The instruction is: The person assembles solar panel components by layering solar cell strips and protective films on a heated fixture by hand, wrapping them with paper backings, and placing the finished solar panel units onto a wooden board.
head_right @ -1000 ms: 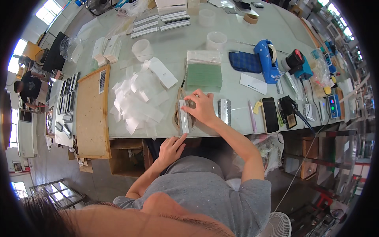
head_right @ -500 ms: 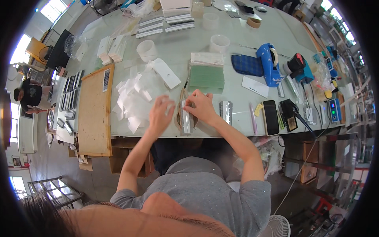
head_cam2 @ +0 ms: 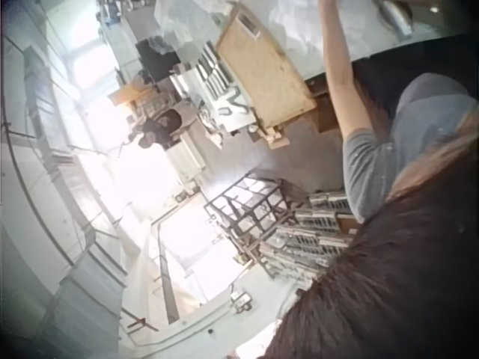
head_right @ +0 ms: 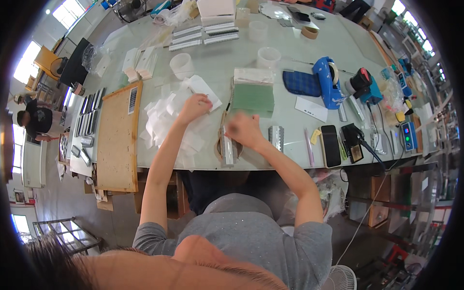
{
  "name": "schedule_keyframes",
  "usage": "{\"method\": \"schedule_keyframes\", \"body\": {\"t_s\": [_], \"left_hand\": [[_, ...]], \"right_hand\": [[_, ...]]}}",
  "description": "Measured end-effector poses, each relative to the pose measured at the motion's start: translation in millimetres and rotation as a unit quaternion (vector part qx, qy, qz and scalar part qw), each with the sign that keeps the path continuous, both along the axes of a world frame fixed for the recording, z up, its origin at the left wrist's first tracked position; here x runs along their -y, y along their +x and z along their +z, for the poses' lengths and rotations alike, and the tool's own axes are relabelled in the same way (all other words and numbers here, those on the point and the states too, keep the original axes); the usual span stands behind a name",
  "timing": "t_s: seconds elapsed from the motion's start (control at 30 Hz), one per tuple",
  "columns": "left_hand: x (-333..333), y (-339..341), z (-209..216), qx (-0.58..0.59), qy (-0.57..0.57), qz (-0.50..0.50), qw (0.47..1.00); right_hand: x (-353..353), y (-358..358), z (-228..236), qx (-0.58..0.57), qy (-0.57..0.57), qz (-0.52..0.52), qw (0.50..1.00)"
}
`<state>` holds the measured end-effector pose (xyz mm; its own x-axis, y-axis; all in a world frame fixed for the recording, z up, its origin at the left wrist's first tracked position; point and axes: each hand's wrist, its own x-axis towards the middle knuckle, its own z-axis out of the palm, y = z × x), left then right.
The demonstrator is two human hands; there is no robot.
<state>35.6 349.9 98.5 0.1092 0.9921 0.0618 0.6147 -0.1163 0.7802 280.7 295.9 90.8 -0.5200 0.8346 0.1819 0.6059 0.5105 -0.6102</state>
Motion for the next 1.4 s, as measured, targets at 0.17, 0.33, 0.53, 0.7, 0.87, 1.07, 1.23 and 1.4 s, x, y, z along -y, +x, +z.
{"method": "schedule_keyframes", "body": {"t_s": [0.17, 0.33, 0.53, 0.7, 0.87, 1.07, 1.23, 1.4], "left_hand": [[39, 33, 42, 0.19, 0.093, 0.18, 0.961], [122, 39, 16, 0.005, 0.356, -0.16, 0.921], [169, 49, 0, 0.048, 0.219, -0.169, 0.96], [182, 47, -5, 0.023, 0.198, -0.136, 0.971], [184, 45, -12, 0.017, 0.172, -0.126, 0.977], [183, 44, -19, 0.026, 0.183, -0.126, 0.975], [183, 45, -20, 0.015, 0.181, -0.126, 0.975], [179, 46, -6, -0.022, 0.165, -0.141, 0.976]], "right_hand": [[-4, 1, 8, -0.044, -0.024, -0.029, 0.998], [-5, 7, 37, -0.379, -0.419, -0.067, 0.823], [24, 16, 13, -0.253, -0.305, -0.091, 0.914], [40, 13, 6, -0.14, -0.091, -0.102, 0.981], [43, 10, 2, -0.103, -0.021, -0.102, 0.989], [43, 11, -2, -0.092, 0.004, -0.099, 0.991], [44, 10, -6, -0.092, 0.037, -0.101, 0.99], [43, 10, -5, -0.078, 0.047, -0.095, 0.991]]}}
